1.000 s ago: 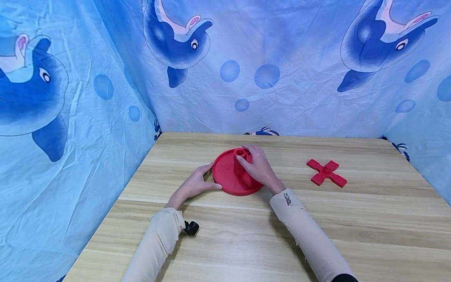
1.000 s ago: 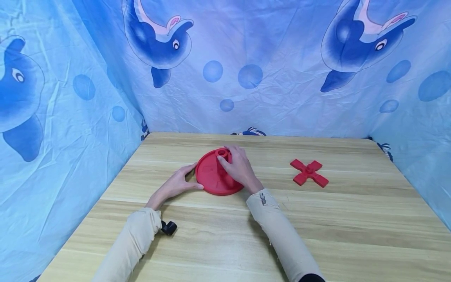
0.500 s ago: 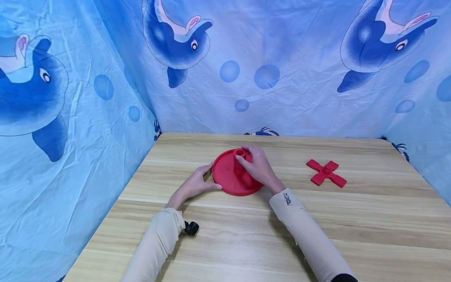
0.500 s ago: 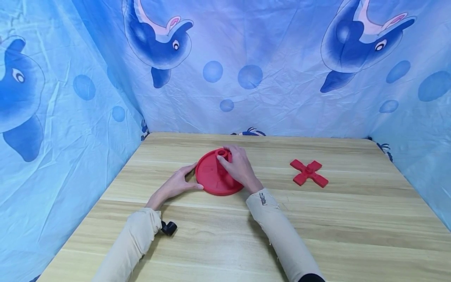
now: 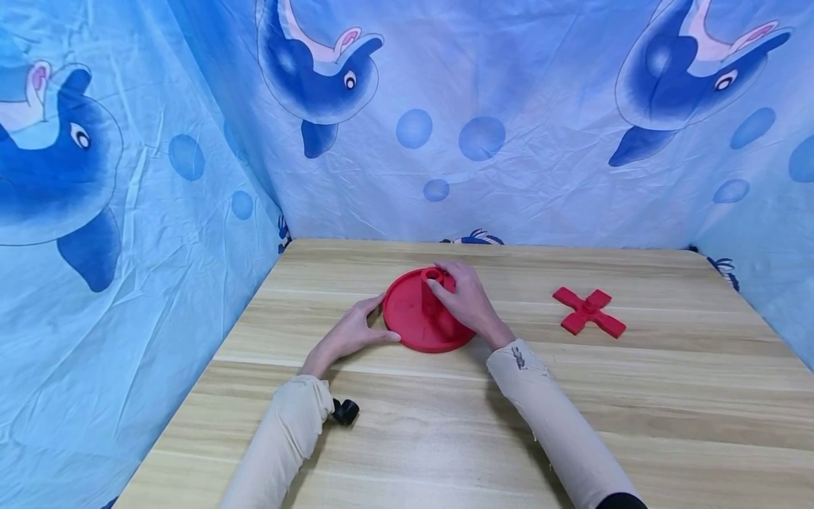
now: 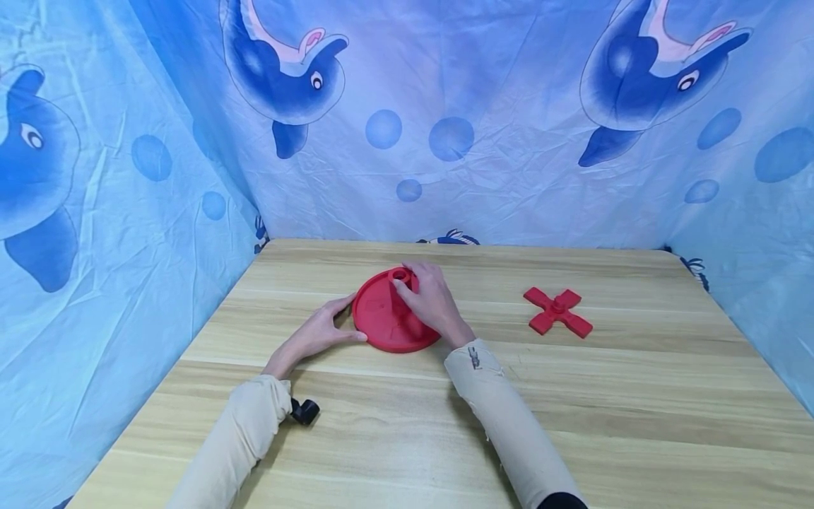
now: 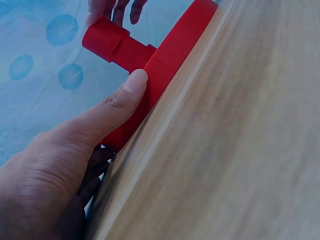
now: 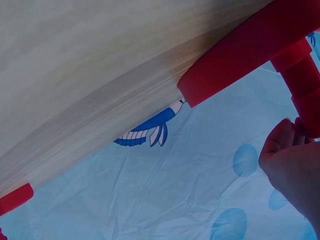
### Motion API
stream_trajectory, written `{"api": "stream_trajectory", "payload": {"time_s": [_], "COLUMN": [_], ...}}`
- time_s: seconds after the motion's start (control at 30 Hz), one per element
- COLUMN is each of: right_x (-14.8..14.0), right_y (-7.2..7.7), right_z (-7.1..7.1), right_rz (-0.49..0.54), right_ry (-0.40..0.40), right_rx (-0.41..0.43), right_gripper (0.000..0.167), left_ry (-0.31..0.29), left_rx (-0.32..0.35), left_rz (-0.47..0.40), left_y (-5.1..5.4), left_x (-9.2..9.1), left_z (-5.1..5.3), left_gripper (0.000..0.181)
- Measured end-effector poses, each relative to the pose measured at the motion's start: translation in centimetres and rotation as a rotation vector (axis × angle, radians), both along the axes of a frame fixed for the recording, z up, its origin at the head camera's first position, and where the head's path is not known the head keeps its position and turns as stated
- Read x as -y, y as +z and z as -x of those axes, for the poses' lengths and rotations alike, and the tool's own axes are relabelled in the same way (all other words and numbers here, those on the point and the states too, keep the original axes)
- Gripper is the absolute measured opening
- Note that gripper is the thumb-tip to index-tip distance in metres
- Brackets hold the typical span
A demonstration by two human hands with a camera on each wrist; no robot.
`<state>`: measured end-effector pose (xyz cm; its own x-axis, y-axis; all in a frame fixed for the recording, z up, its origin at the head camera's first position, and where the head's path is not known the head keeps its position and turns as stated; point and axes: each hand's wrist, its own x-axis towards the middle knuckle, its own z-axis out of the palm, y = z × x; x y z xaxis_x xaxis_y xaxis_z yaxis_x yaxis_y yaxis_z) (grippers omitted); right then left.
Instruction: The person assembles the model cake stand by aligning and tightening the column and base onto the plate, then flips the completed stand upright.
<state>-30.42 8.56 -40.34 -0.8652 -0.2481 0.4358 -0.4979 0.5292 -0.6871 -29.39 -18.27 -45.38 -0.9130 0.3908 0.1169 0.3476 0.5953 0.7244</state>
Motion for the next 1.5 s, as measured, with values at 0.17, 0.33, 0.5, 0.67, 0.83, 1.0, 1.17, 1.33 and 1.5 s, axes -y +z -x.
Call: {"api": "stream_trajectory", "payload": {"time_s": [0.17, 0.33, 0.5, 0.67, 0.83, 1.0, 1.17, 1.33, 1.5], "right_x": [0.09, 0.1, 0.14, 0.2, 0.24, 0.26, 0.27, 0.23, -0.06], "right_y": [0.0, -0.03, -0.01, -0.08, -0.02, 0.08, 0.08, -0.02, -0.16], "right_z": [-0.04, -0.02, 0.07, 0.09, 0.07, -0.02, 0.06, 0.19, 0.21], "right_rz": [0.003, -0.018, -0.029, -0.023, -0.014, -0.001, 0.02, 0.047, 0.088], "right_ry": [-0.016, -0.008, 0.015, 0.018, 0.02, 0.015, 0.007, 0.016, 0.032], "right_rx": [0.017, 0.014, -0.007, -0.008, 0.01, 0.038, 0.07, 0.087, 0.109], "right_gripper": [0.049, 0.049, 0.046, 0.046, 0.045, 0.044, 0.043, 0.043, 0.051], "left_ry": [-0.007, -0.006, -0.001, -0.003, 0.008, 0.019, 0.018, 0.008, 0.007], "left_rx": [-0.001, 0.002, 0.001, 0.001, 0.0, -0.001, 0.001, 0.001, 0.008], "left_rz": [-0.001, -0.004, -0.003, -0.009, -0.007, -0.005, 0.0, -0.004, -0.007], "left_y": [0.04, 0.0, -0.01, -0.04, 0.01, -0.09, -0.13, -0.02, 0.03], "left_x": [0.01, 0.03, 0.03, 0.09, 0.06, -0.02, -0.08, -0.05, -0.01], "left_z": [-0.03, -0.05, -0.01, -0.01, -0.07, -0.1, 0.0, 0.05, -0.06], "left_gripper": [0.104, 0.105, 0.104, 0.104, 0.104, 0.105, 0.106, 0.105, 0.105]}}
